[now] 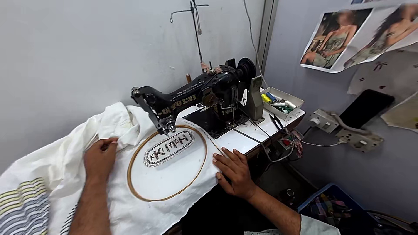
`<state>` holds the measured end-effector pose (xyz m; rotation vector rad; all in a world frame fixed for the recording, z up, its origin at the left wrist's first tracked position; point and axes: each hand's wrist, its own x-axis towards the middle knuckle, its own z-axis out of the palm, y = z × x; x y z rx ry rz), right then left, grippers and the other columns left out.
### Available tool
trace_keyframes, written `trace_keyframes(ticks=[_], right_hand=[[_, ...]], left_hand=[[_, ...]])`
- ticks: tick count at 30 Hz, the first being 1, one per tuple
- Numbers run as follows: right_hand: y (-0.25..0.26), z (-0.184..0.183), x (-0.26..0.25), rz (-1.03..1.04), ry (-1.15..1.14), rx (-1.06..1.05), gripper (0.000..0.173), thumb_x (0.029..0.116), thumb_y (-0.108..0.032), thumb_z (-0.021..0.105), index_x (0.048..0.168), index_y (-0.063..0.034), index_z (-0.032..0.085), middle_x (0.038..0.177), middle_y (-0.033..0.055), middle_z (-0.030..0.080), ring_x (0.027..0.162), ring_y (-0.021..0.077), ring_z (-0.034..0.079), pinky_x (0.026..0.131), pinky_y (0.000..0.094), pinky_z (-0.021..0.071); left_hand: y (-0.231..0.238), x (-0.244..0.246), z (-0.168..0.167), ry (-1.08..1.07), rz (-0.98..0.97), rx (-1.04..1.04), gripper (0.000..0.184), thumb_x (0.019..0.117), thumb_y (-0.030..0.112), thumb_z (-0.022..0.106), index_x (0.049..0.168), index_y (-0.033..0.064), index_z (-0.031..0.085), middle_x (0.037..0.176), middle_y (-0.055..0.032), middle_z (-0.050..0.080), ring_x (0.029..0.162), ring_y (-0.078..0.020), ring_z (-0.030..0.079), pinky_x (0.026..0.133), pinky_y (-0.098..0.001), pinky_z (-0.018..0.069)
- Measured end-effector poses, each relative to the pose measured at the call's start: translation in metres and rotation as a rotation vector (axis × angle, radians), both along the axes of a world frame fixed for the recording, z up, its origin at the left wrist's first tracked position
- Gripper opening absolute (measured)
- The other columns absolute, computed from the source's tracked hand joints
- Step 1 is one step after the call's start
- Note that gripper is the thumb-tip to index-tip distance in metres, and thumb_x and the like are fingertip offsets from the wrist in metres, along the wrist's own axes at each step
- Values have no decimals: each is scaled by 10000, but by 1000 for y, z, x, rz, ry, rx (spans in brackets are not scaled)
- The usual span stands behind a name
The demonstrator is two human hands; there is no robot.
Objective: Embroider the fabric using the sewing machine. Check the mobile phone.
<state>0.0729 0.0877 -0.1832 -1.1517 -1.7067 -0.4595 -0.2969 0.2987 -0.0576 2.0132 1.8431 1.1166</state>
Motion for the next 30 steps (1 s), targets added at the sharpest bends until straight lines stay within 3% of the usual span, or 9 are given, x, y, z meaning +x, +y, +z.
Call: trace_keyframes(ticks=[12,16,25,27,30], right_hand=[[7,-3,-4,33,24,77,454,1077,-386,365,1207,-171,743,1324,-10,704,1417,174,490,1218,400,263],[9,-4,-4,17,39,91,436,1067,-390,382,1184,-182,747,1305,-23,713,1394,156,509,1205,387,276],[12,-5,-1,13,21,109,437,1051,-439,391,1197,-206,730,1269,-64,721,1336,107,542,1218,364,219],[12,-5,0,15,13,113,436,1048,-438,389,1192,-201,726,1254,-64,723,1306,93,557,1211,352,222],[11,-3,2,21,5,105,439,1045,-439,387,1184,-193,723,1243,-63,721,1283,84,563,1201,339,220]], left_hand=[[2,-8,-2,-92,16,23,321,1055,210,544,1186,-65,643,1085,-233,657,950,-240,604,884,-459,478],[5,-10,-2,-127,-19,33,307,1051,155,541,1195,-105,619,1145,-253,650,1016,-232,612,951,-442,483],[12,-18,-4,-152,17,6,277,1038,192,565,1161,-32,674,1120,-176,703,1004,-192,666,940,-412,524],[11,-16,-4,-106,63,34,275,1040,198,561,1156,-19,682,1128,-170,701,1002,-208,666,931,-419,525],[3,-5,7,157,113,184,315,1024,211,530,1181,-3,700,1273,-232,639,1238,-376,578,1060,-583,421]])
